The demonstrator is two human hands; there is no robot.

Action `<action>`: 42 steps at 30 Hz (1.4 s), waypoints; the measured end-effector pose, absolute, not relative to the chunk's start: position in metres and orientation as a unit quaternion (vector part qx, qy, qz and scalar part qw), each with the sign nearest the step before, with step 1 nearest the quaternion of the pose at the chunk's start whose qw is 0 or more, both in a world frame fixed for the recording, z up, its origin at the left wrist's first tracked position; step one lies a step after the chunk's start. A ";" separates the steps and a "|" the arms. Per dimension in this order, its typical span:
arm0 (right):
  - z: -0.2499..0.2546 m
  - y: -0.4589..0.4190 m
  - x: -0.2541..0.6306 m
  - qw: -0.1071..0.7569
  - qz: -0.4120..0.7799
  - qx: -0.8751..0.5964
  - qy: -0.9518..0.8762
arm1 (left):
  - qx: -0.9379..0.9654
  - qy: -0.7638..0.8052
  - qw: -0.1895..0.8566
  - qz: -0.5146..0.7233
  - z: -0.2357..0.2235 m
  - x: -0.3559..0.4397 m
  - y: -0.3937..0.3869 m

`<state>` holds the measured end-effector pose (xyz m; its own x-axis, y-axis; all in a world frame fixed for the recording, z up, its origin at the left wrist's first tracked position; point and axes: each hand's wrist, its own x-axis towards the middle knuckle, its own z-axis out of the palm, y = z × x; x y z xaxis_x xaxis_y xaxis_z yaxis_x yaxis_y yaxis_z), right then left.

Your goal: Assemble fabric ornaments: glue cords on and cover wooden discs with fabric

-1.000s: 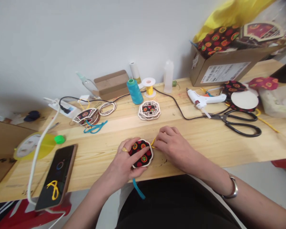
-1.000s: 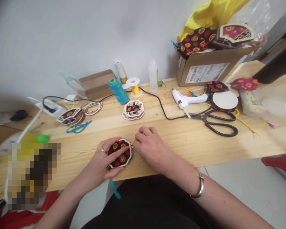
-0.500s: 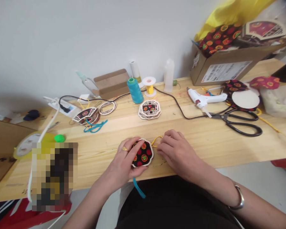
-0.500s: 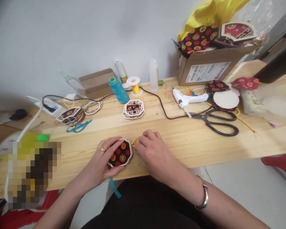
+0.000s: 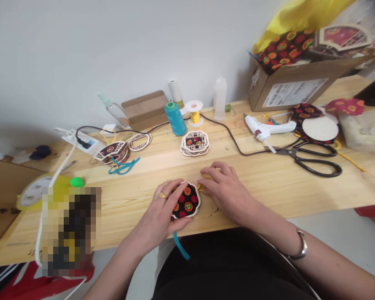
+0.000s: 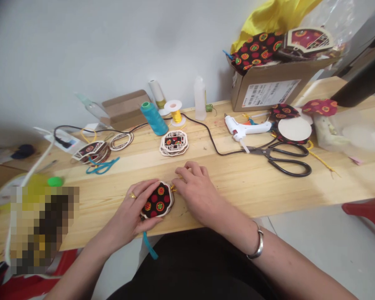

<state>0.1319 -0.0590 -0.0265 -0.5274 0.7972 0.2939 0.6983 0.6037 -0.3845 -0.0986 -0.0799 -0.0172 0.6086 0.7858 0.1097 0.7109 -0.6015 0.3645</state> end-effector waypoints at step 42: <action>-0.025 -0.052 0.129 0.220 0.077 -0.375 -0.897 | 0.913 0.375 0.096 0.129 -0.021 -0.101 -0.077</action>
